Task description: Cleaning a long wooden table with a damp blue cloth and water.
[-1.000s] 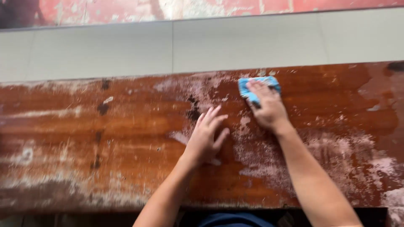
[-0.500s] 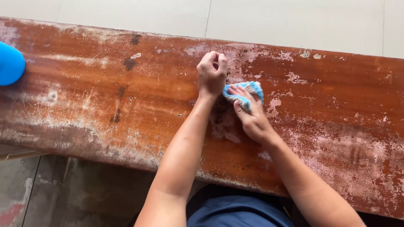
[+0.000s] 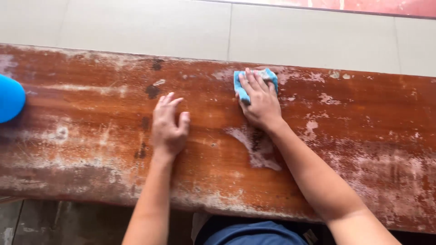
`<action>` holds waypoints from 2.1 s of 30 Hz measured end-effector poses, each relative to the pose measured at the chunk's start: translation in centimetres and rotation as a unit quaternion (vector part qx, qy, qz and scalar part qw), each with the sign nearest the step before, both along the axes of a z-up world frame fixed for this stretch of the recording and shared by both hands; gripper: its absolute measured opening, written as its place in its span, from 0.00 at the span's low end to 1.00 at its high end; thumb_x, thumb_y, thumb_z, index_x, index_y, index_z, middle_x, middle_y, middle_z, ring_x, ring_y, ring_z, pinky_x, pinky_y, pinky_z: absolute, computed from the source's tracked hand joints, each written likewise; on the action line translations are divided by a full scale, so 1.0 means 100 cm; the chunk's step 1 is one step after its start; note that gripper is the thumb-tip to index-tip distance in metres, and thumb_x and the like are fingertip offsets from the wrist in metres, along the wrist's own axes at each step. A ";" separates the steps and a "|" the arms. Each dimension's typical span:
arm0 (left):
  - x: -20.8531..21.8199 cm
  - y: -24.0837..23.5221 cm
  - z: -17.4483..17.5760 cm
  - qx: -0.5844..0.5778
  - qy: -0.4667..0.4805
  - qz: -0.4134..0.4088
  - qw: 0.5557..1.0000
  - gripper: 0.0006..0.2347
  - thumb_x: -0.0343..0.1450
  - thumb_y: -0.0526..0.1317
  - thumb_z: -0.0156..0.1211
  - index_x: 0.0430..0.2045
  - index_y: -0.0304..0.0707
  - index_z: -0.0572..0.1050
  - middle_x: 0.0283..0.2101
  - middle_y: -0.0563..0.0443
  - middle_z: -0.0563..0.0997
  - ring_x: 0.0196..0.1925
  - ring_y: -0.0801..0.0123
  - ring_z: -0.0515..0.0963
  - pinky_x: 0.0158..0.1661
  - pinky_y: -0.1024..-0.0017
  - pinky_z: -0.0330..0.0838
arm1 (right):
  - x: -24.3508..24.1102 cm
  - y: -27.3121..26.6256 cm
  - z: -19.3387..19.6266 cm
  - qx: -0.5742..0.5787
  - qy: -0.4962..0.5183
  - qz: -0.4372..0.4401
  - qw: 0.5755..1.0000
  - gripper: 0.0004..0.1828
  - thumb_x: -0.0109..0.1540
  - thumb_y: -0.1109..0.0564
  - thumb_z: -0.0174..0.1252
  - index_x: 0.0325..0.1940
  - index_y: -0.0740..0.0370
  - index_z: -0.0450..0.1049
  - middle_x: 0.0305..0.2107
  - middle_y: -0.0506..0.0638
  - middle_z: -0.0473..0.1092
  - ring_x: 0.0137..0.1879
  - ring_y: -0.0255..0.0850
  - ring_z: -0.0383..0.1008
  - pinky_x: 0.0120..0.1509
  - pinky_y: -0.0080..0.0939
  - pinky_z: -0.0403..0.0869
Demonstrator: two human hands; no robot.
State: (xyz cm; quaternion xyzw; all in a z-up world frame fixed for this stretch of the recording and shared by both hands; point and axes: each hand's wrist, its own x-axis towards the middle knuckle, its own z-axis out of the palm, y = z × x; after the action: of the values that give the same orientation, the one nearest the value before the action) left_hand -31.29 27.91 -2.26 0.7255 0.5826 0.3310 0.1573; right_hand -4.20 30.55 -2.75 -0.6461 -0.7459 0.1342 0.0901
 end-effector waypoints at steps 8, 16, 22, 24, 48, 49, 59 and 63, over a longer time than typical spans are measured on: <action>0.018 0.008 0.002 -0.094 0.194 -0.028 0.976 0.33 0.72 0.58 0.46 0.72 0.44 0.54 0.78 0.48 0.50 0.79 0.56 0.43 0.73 0.53 0.36 | 0.002 -0.027 0.010 -0.016 -0.019 0.198 0.980 0.50 0.51 0.68 0.50 0.78 0.45 0.51 0.76 0.43 0.49 0.81 0.38 0.45 0.84 0.49 0.36; 0.040 0.039 -0.008 -0.093 0.275 -0.083 0.953 0.29 0.76 0.56 0.35 0.74 0.50 0.47 0.78 0.50 0.42 0.79 0.58 0.39 0.71 0.49 0.30 | 0.015 0.045 0.004 -0.026 0.004 0.025 0.999 0.37 0.65 0.61 0.51 0.77 0.42 0.50 0.74 0.42 0.44 0.81 0.38 0.37 0.81 0.49 0.31; 0.044 0.042 -0.008 -0.111 0.271 -0.063 0.954 0.27 0.77 0.53 0.33 0.74 0.54 0.47 0.79 0.55 0.43 0.80 0.61 0.39 0.72 0.52 0.30 | 0.021 -0.019 0.034 -0.117 -0.080 0.196 0.970 0.51 0.57 0.70 0.49 0.81 0.35 0.47 0.75 0.35 0.42 0.81 0.31 0.35 0.83 0.47 0.28; 0.054 0.038 -0.013 -0.102 0.260 -0.057 0.959 0.27 0.77 0.53 0.33 0.75 0.52 0.47 0.78 0.54 0.43 0.80 0.60 0.39 0.72 0.53 0.31 | 0.050 -0.001 0.012 -0.066 -0.022 0.150 0.986 0.47 0.60 0.69 0.50 0.80 0.37 0.48 0.76 0.35 0.45 0.82 0.30 0.37 0.83 0.47 0.30; 0.057 0.035 -0.012 -0.060 0.144 -0.028 0.987 0.23 0.76 0.43 0.40 0.69 0.42 0.63 0.75 0.50 0.60 0.78 0.58 0.54 0.73 0.55 0.43 | 0.044 -0.036 0.017 -0.067 -0.028 0.241 0.968 0.56 0.50 0.71 0.58 0.79 0.36 0.51 0.77 0.36 0.52 0.81 0.31 0.43 0.83 0.47 0.31; 0.056 0.034 -0.012 -0.057 0.151 -0.024 0.987 0.23 0.76 0.42 0.40 0.69 0.41 0.63 0.75 0.50 0.61 0.78 0.58 0.54 0.72 0.55 0.43 | 0.061 -0.042 0.003 -0.036 -0.018 0.206 0.978 0.53 0.55 0.73 0.57 0.78 0.30 0.55 0.77 0.32 0.55 0.83 0.28 0.46 0.85 0.44 0.35; 0.049 0.036 -0.017 -0.051 0.103 -0.026 0.993 0.24 0.72 0.38 0.44 0.66 0.43 0.68 0.73 0.52 0.65 0.77 0.60 0.58 0.73 0.58 0.45 | 0.007 -0.041 0.025 -0.119 -0.057 0.243 0.961 0.55 0.53 0.70 0.51 0.81 0.37 0.45 0.76 0.37 0.44 0.80 0.33 0.36 0.81 0.51 0.27; 0.053 0.035 -0.019 -0.041 0.109 -0.023 0.993 0.24 0.71 0.38 0.45 0.65 0.42 0.69 0.72 0.50 0.66 0.76 0.58 0.58 0.72 0.57 0.47 | 0.052 -0.037 0.015 -0.069 -0.028 0.226 0.971 0.54 0.49 0.61 0.54 0.79 0.37 0.47 0.76 0.35 0.45 0.82 0.34 0.37 0.83 0.49 0.30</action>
State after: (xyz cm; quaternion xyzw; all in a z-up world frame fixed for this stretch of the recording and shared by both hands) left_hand -25.95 31.38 -4.13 0.7632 0.5926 0.2222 0.1302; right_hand 0.99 26.80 -1.26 -0.4691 -0.8637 0.1845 -0.0084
